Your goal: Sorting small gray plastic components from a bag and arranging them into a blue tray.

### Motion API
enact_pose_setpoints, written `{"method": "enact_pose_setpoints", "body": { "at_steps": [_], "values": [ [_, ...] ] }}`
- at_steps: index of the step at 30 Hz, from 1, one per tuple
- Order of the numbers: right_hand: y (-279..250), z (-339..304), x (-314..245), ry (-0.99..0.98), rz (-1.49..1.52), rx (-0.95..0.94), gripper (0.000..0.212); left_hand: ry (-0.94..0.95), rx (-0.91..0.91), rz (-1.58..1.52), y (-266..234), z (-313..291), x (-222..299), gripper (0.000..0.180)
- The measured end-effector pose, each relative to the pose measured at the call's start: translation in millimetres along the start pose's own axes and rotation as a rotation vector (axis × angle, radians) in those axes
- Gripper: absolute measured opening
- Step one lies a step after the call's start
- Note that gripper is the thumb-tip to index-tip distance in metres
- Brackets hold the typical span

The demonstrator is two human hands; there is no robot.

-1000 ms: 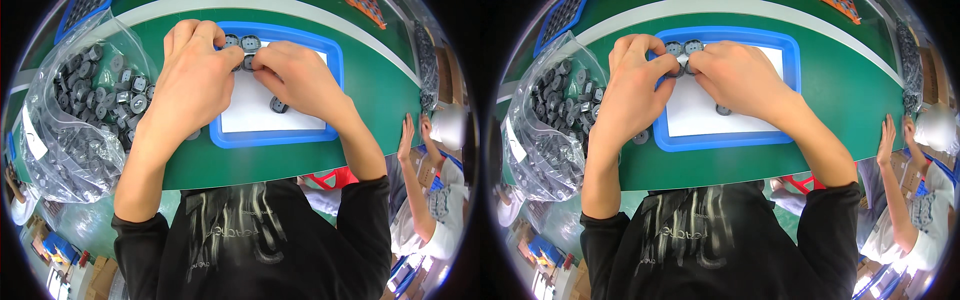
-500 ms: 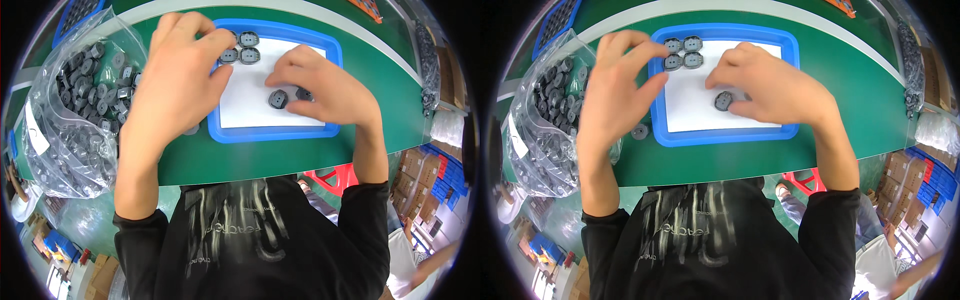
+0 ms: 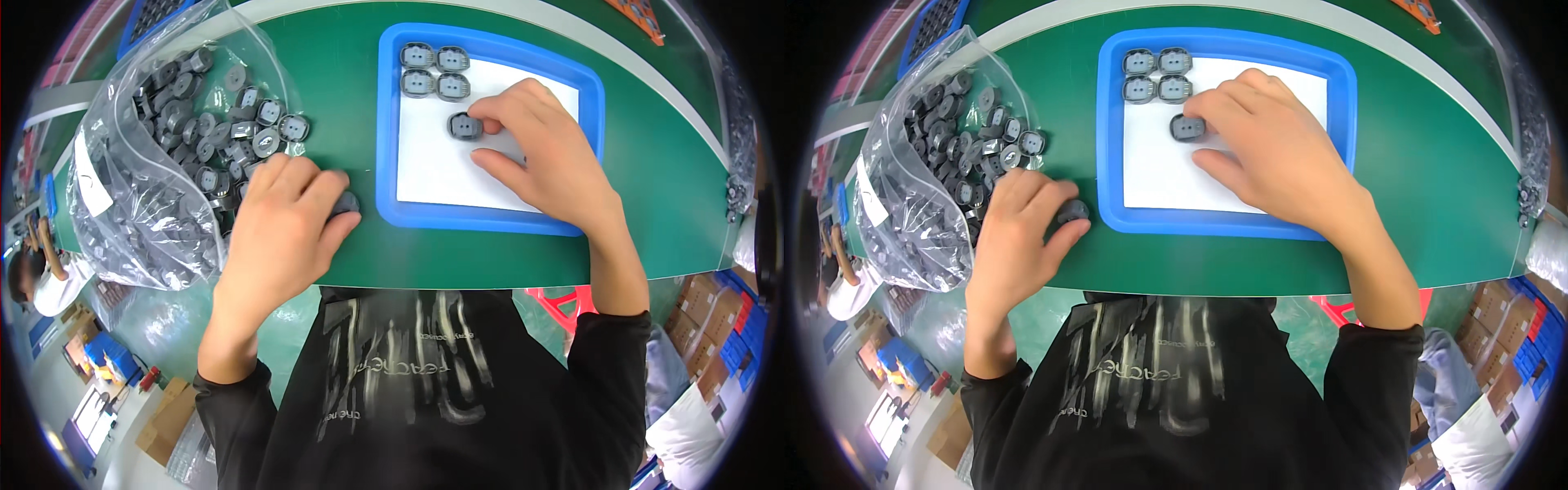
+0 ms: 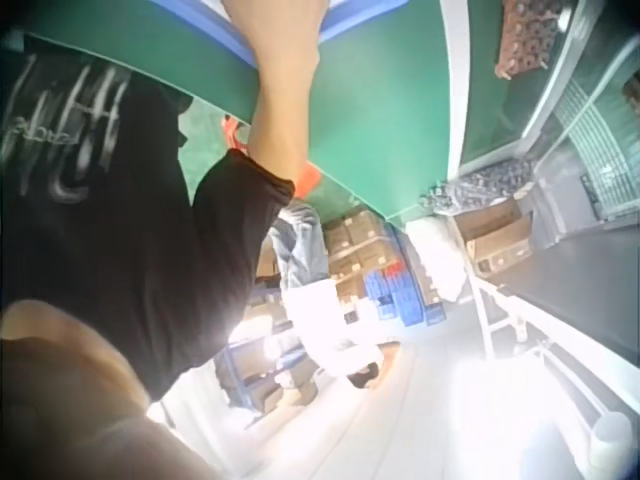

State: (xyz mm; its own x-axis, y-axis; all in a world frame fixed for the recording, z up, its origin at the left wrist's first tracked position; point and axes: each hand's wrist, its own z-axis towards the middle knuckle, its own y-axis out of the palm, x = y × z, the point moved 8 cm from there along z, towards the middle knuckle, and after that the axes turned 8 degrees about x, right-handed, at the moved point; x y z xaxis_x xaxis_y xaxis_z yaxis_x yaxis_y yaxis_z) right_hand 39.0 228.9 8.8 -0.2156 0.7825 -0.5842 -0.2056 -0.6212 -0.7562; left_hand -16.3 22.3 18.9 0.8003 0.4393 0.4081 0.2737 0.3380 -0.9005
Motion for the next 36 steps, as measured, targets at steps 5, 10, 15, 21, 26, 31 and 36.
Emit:
{"method": "enact_pose_setpoints", "body": {
  "at_steps": [5,10,15,21,26,31,36],
  "values": [
    [3,-1,-8,-0.127,-0.080,0.049,0.024,-0.069,0.374,0.024,-9,4,-17,0.023],
    [3,-4,-5,-0.137,-0.076,0.104,0.018,0.026,0.339,0.127,2,-9,-6,0.030],
    [6,-4,-7,-0.180,-0.115,0.117,0.018,0.046,0.322,0.064,-3,-16,-11,0.029],
    [6,-3,-10,-0.192,-0.096,0.133,0.018,0.206,0.471,-0.087,-16,31,13,0.024],
    [1,-8,-8,-0.147,-0.127,0.124,0.018,0.125,0.232,-0.055,-21,29,-8,0.026],
    [-2,-6,-7,-0.169,-0.103,0.099,0.018,0.097,0.069,-0.033,-1,11,-12,0.028],
    [-1,-7,-9,-0.159,-0.082,0.087,0.018,0.167,0.189,-0.079,-4,14,-8,0.026]
  ]
}}
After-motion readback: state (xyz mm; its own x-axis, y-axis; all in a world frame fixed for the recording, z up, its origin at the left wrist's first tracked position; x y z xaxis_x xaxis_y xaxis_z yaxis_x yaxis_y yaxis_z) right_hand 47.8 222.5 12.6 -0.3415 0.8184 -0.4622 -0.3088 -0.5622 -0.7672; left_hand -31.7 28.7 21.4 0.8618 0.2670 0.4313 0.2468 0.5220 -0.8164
